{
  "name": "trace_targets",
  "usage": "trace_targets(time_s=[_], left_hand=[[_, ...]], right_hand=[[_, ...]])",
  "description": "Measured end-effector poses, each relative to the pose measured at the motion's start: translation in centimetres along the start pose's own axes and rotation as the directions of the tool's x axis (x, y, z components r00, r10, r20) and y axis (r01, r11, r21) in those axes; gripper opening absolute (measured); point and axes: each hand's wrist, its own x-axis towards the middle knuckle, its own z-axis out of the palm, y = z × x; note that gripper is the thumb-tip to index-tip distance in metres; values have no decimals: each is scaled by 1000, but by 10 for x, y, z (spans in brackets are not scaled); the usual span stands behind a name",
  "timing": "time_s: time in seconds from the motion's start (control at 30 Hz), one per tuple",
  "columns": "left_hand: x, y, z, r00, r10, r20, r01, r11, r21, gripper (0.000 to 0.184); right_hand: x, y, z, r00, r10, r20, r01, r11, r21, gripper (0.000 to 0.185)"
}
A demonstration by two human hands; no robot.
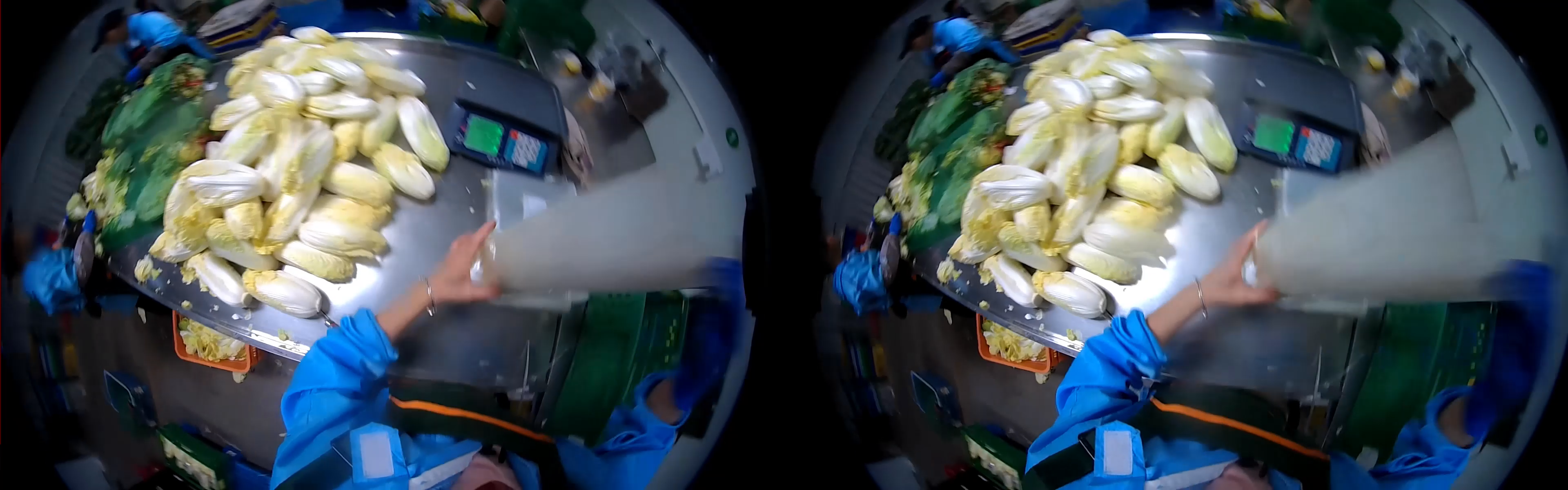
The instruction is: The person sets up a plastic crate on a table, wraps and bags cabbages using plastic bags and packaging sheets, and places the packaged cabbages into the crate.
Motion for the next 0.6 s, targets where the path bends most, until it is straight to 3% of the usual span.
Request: trace_targets(time_s=[0.07, 0.17, 0.2, 0.27, 0.3, 0.33, 0.4, 0.47, 0.5, 0.53, 0.6], left_hand=[[21, -48, 19, 998, 24, 63, -15, 988, -151, 42], [78, -19, 16, 975, -220, 45, 222, 911, -348, 8], [81, -11, 14, 992, -27, 122, 60, 960, -273, 11], [64, 5, 8, 896, 313, 314, -276, 948, -158, 16], [48, 15, 7, 788, 425, 445, -425, 899, -106, 15], [25, 15, 9, 743, 436, 508, -508, 861, 6, 16], [-25, 1, 15, 644, 412, 644, -664, 719, 204, 18], [-56, -4, 17, 628, 312, 713, -635, 735, 238, 21], [-70, -4, 16, 613, 261, 746, -623, 740, 253, 23], [-86, -1, 15, 677, 238, 696, -572, 765, 295, 21], [-120, 11, 10, 802, 186, 567, -456, 803, 382, 19]], right_hand=[[-29, 18, -46, 967, 196, -165, -220, 966, -140, 51], [-55, 24, -73, 837, 353, -419, -460, 869, -185, 44], [-52, 20, -67, 822, 367, -435, -477, 861, -175, 41], [-33, 13, -34, 852, 412, -322, -482, 858, -177, 37], [-23, 14, -8, 896, 424, -135, -443, 874, -198, 45], [-11, 2, 25, 831, 554, -55, -556, 822, -119, 44], [4, -7, 111, 811, 583, 46, -577, 783, 231, 55], [31, -23, 199, 775, 541, 328, -628, 600, 495, 72], [39, -37, 235, 724, 550, 416, -688, 619, 378, 77], [42, -48, 261, 663, 561, 495, -728, 637, 253, 81], [36, -49, 290, 644, 518, 563, -751, 569, 336, 84]])
